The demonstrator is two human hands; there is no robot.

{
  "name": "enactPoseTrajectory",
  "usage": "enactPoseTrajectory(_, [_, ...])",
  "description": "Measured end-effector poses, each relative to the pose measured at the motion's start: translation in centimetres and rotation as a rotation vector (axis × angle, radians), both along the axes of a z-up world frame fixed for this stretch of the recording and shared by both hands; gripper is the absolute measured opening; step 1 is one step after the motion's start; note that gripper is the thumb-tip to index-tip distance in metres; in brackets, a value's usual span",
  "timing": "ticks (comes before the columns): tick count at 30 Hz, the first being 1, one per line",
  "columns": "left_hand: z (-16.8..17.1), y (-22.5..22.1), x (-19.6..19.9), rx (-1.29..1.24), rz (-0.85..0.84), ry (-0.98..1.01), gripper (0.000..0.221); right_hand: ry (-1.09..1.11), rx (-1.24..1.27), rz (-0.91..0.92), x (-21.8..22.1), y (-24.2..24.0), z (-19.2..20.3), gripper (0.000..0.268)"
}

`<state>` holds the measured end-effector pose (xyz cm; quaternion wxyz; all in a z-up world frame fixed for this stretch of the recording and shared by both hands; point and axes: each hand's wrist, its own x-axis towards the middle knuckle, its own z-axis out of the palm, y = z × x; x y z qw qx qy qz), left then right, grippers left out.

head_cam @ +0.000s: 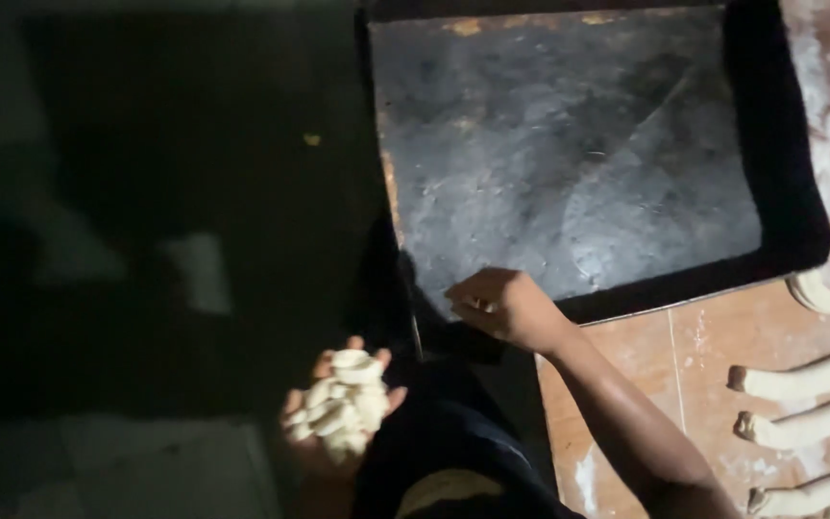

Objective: Shaping small pieces of dough and arranging them in organized rows on a large baking tray.

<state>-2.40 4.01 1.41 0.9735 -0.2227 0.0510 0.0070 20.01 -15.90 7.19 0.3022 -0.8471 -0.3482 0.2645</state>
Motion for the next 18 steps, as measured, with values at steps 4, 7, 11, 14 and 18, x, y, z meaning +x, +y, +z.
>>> enactPoseTrajectory(4, [-1.4, 1.5, -4.3, -0.095, 0.002, -0.003, 0.043, -0.001, -0.093, 0.349, -0.5, 1.4, -5.4, 0.031])
enactPoseTrajectory(7, [-3.7, 2.9, -4.7, -0.149, 0.013, -0.044, 0.043, 0.052, -0.037, 0.302, -0.3, 1.8, -5.8, 0.04])
enactPoseTrajectory(11, [-5.2, 2.8, -5.2, -0.243, 0.022, -0.059, 0.042, -0.02, -0.125, 0.275, -2.6, -0.7, -9.1, 0.038])
enactPoseTrajectory(14, [-5.4, 1.9, -4.3, -0.301, 0.023, -0.097, 0.042, -0.097, -0.191, 0.408, -3.1, -1.0, -10.6, 0.03])
enactPoseTrajectory(18, [-4.4, 0.7, -2.7, -0.045, 0.156, 0.013, 0.04, -0.19, -0.247, 0.543, -2.9, -1.5, -11.7, 0.024])
